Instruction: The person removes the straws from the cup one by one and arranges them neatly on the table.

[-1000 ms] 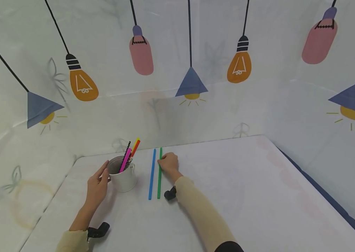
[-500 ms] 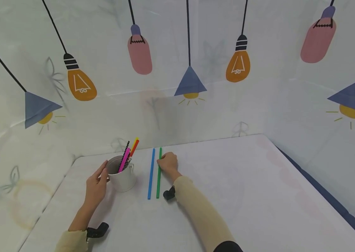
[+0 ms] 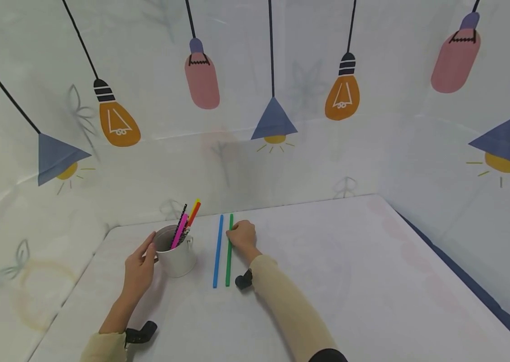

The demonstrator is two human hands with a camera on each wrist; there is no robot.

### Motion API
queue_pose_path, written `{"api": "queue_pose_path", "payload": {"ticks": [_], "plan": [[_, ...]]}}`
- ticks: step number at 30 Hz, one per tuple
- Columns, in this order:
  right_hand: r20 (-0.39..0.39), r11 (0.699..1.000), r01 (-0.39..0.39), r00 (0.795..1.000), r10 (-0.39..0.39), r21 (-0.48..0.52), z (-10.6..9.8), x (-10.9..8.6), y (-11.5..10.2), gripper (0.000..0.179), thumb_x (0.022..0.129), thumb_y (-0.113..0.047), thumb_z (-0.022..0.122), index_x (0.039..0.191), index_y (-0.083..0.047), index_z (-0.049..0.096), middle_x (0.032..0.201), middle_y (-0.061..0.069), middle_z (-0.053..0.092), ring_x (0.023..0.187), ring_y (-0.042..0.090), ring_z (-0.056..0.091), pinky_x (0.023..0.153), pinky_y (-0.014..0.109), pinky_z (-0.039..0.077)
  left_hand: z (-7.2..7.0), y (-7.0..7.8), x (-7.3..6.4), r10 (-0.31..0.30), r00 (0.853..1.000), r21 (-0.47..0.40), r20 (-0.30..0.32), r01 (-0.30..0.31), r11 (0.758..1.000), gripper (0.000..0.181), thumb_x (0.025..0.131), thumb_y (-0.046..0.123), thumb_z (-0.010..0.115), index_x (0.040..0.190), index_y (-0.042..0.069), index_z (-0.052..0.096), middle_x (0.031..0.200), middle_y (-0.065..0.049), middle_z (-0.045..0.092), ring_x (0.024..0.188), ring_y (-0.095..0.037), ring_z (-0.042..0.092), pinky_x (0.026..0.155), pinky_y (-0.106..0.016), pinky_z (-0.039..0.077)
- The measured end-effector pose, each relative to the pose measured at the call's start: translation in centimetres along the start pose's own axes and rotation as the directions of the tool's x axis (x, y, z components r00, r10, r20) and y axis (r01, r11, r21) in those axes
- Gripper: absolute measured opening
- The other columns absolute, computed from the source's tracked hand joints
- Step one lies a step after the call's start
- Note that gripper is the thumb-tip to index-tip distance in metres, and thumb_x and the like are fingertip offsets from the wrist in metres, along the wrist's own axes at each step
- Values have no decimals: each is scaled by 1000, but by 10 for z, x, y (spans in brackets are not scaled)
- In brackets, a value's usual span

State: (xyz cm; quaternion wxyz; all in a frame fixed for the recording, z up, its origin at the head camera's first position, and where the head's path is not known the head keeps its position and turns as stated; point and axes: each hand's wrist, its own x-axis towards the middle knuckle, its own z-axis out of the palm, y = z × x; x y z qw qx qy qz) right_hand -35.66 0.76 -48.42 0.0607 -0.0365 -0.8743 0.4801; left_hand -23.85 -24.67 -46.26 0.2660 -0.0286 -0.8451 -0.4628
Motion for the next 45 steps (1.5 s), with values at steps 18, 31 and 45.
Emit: {"api": "queue_pose_path", "payload": {"ticks": [18,31,45], "plan": [[14,999,21,1000,-21,31,0,-4,6,18,85,-14,74,93,2,73,73,7,67,50,12,59,50,25,50,0,-1,-7,10,1000,-10,-5,-10,1000,40,105,23,44,141,8,52,123,-20,62,72,-28,64,52,-20,44],[38,981,105,993,-113,164,-12,-11,-10,19,89,-21,72,98,-4,74,80,2,67,63,15,61,58,27,53,-5,8,-3,-13,998,-73,57,17,997,43,106,25,42,145,7,46,142,-16,48,100,-31,64,72,-10,48],[216,838,269,887,-408,475,-42,-63,-80,35,92,-16,69,124,-4,64,112,10,67,81,24,69,65,31,58,-8,15,1,-171,966,-252,196,218,943,52,107,32,39,152,10,29,155,-3,28,137,-25,33,98,-35,43]]}}
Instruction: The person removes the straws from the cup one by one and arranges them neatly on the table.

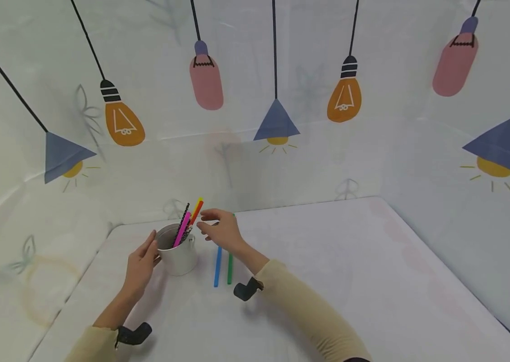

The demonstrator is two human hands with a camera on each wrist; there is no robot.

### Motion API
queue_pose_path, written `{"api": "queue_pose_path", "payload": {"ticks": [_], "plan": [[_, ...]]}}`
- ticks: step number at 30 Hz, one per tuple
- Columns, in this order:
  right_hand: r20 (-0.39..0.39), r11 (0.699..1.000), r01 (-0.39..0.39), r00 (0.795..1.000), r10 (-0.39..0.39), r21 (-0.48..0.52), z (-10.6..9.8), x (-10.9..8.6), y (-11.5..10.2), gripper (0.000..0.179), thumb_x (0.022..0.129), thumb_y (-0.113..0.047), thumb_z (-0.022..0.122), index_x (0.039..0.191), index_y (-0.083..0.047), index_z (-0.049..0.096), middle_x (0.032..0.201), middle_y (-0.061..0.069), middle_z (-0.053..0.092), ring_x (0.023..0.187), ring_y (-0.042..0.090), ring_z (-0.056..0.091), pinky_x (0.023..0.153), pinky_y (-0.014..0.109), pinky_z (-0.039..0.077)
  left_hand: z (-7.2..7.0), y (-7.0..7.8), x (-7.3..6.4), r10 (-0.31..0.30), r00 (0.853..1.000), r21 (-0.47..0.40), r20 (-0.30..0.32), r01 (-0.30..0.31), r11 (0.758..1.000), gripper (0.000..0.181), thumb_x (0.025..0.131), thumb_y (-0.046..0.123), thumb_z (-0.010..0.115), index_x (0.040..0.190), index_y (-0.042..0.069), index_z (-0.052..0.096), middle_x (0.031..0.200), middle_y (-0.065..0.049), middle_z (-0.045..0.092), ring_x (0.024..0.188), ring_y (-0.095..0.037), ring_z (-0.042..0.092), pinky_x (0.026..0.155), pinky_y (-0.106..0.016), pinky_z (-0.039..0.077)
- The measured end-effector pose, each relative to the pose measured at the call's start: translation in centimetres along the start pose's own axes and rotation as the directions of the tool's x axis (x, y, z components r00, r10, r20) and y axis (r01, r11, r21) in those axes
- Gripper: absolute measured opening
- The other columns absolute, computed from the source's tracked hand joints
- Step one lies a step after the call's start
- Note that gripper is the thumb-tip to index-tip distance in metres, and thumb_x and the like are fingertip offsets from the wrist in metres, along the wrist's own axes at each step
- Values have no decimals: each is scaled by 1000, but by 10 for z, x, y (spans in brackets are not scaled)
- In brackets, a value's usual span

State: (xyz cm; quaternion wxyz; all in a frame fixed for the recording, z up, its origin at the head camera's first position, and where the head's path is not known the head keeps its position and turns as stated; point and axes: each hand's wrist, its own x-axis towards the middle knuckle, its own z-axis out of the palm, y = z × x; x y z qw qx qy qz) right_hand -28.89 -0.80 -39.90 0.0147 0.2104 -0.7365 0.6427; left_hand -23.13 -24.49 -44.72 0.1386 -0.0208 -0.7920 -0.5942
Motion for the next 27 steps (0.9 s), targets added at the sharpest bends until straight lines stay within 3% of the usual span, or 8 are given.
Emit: {"api": "queue_pose_path", "payload": {"ticks": [4,10,13,16,19,22,25,27], "plan": [[4,999,41,999,-41,28,6,-3,-8,30,92,-17,70,119,-7,66,109,5,68,76,17,68,64,32,58,-2,8,0,-83,996,-27,30,84,996,52,107,30,40,153,13,27,156,-1,26,137,-27,34,100,-37,43],[-13,996,84,996,-83,39,13,-1,-10,20,91,-17,71,108,-6,70,100,4,69,73,17,67,61,32,58,-8,20,7,-142,988,47,52,140,989,51,106,25,40,154,10,27,150,-20,36,127,-37,46,97,-45,46],[-22,995,85,996,-85,42,17,1,-10,16,91,-16,71,103,-5,70,97,5,69,73,19,67,61,31,58,-10,22,12,-195,980,59,40,192,980,50,106,24,39,153,9,31,143,-22,44,121,-34,49,95,-43,48],[-38,995,96,995,-94,41,19,1,-12,14,92,-12,69,102,-3,71,95,8,69,75,24,68,61,31,58,-10,20,15,-229,973,14,38,229,973,49,106,26,39,151,7,35,140,-21,45,115,-31,48,95,-42,49],[-48,990,134,990,-132,45,19,-1,-16,15,93,-8,67,105,0,70,96,11,70,80,29,68,63,34,59,-9,14,16,-216,975,4,53,216,976,51,107,31,37,152,9,32,147,-20,38,121,-34,45,101,-45,43],[-51,976,215,976,-213,27,16,-8,-31,17,94,-5,65,107,4,69,97,16,69,82,31,67,66,39,59,-7,8,14,-168,984,21,54,167,986,51,107,34,35,154,15,30,155,-15,28,132,-35,38,108,-48,34],[-69,946,325,944,-324,10,10,-16,-52,19,93,-1,64,110,9,64,96,20,68,82,32,66,67,44,58,-4,3,12,-125,991,-12,37,126,992,49,107,35,34,154,18,31,157,-9,25,135,-34,36,108,-49,34],[-99,915,402,911,-400,2,5,-21,-67,19,92,3,64,109,11,59,95,22,68,81,31,66,67,46,58,-3,0,11,-107,994,-62,25,109,992,49,107,34,34,153,18,32,157,-7,25,134,-32,36,106,-49,36]]}}
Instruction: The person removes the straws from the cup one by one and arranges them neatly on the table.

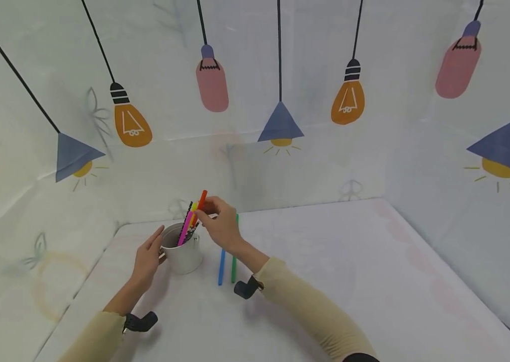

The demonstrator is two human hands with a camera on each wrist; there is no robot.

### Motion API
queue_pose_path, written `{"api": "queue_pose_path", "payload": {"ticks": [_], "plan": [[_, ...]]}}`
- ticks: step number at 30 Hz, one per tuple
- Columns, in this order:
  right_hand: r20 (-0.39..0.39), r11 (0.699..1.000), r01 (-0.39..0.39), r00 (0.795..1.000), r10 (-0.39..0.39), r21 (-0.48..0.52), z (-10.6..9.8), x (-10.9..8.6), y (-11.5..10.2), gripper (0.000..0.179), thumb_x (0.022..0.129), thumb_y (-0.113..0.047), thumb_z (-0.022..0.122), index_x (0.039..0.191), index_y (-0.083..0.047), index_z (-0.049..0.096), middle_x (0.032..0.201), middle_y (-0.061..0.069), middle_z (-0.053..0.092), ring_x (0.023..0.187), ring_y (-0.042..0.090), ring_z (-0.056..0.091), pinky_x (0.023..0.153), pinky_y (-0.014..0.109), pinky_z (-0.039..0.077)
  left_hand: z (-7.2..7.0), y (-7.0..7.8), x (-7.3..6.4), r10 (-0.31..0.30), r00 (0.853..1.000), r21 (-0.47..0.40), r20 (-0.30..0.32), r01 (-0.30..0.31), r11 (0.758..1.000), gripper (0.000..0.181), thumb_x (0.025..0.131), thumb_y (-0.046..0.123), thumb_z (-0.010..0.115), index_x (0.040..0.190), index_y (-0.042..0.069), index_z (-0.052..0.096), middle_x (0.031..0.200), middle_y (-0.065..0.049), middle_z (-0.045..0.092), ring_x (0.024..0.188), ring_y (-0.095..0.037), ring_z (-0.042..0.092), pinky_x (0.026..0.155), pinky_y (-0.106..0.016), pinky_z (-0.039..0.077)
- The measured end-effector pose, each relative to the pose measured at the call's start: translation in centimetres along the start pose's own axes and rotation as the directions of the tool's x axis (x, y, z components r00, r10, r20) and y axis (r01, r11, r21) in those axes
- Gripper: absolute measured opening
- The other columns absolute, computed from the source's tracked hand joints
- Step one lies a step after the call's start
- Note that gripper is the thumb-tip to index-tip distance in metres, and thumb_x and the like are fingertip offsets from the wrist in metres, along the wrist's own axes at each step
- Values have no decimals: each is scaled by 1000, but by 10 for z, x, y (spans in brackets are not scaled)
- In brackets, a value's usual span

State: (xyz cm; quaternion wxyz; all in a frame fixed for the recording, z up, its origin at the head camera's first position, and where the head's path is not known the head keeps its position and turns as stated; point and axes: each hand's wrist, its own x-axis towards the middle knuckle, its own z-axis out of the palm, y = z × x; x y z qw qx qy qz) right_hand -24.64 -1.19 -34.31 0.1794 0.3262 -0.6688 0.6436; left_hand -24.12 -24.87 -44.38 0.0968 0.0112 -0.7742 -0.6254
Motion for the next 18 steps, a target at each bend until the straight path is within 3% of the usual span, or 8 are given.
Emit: {"api": "queue_pose_path", "payload": {"ticks": [7,12,18], "plan": [[-95,981,191,977,-189,22,-23,13,-26,17,88,11,65,101,9,54,90,22,67,75,28,66,63,46,57,4,-4,2,47,998,-36,-35,-48,998,49,107,36,35,151,15,38,155,-5,31,129,-33,43,101,-49,41],[-141,961,271,955,-261,57,-42,24,-40,14,86,16,63,95,13,52,85,25,63,73,38,63,62,44,58,6,-3,2,54,997,-21,-60,-55,998,48,107,35,36,149,14,41,153,-5,34,125,-33,47,98,-49,43],[-165,947,317,938,-305,52,-64,35,-43,14,86,16,63,96,14,54,83,25,63,70,37,62,58,44,57,7,-3,-3,67,995,14,-69,-66,998,49,107,37,35,150,14,40,152,-4,35,121,-32,50,96,-49,45]]}}
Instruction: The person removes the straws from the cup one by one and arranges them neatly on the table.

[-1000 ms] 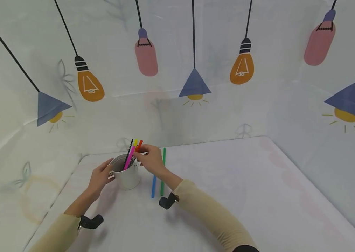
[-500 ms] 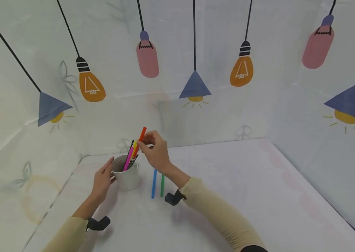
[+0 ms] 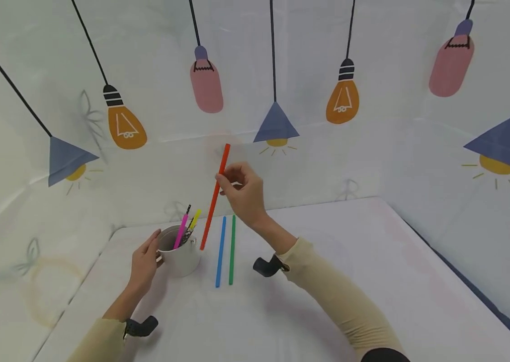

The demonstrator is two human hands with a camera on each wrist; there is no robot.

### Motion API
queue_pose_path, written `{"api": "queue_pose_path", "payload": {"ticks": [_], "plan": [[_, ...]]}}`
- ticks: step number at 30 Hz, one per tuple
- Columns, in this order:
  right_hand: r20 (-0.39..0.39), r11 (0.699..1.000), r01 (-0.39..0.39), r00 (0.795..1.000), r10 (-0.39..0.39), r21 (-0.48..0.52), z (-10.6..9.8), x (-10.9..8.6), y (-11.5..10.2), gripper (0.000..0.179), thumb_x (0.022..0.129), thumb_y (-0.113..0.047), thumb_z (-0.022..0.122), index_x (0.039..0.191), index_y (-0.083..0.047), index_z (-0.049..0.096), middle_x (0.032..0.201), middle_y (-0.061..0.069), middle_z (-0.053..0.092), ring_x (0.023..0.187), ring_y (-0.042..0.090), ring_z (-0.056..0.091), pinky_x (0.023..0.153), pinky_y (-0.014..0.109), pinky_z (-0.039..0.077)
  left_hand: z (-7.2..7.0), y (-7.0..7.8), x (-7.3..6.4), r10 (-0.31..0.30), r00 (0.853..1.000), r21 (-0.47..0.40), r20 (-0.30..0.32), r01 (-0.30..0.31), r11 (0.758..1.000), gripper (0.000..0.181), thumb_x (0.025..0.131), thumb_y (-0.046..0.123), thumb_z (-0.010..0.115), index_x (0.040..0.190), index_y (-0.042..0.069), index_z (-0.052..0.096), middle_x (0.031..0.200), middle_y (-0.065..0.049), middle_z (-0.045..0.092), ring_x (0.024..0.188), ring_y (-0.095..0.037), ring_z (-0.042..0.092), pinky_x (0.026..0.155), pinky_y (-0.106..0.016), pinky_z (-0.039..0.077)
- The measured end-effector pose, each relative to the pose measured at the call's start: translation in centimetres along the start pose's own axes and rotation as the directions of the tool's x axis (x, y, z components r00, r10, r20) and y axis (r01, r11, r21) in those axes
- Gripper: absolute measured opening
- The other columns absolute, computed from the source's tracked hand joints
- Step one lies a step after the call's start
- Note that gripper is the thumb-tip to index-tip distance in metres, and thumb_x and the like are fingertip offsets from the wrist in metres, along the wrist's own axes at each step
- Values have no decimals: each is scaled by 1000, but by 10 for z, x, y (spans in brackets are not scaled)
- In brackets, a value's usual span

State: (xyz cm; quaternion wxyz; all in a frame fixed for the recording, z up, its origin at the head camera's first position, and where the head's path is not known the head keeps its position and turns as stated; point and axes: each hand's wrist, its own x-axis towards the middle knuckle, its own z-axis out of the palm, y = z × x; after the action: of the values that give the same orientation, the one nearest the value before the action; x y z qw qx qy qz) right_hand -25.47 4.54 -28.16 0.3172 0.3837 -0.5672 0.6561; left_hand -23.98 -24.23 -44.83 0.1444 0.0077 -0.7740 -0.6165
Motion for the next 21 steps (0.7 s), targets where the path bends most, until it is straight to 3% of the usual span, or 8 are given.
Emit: {"api": "queue_pose_path", "payload": {"ticks": [10,14,17,21], "plan": [[31,992,-72,997,76,-99,-24,15,7,10,87,13,63,96,15,62,81,28,63,66,37,60,58,49,56,0,-3,0,41,998,67,-49,-37,997,47,107,37,34,147,15,45,151,-4,38,124,-28,46,90,-52,49],[50,978,-158,985,166,-137,-32,14,17,12,88,11,64,99,16,63,85,30,64,68,40,60,59,48,57,0,-6,0,42,997,97,-61,-36,995,47,106,38,33,145,16,48,148,-5,42,120,-26,48,87,-46,52],[55,949,-283,955,292,-136,-39,12,25,17,88,10,64,104,14,63,92,30,64,73,42,61,63,42,58,0,-8,0,38,998,86,-54,-33,996,48,106,41,34,145,17,47,146,-6,44,114,-26,53,85,-39,53],[64,884,-449,886,459,-131,-49,4,41,23,88,7,66,111,10,62,100,28,64,81,38,64,68,39,59,2,-9,-2,27,999,74,-47,-23,997,50,105,43,34,146,18,46,147,-7,43,113,-29,54,86,-41,52]]}}
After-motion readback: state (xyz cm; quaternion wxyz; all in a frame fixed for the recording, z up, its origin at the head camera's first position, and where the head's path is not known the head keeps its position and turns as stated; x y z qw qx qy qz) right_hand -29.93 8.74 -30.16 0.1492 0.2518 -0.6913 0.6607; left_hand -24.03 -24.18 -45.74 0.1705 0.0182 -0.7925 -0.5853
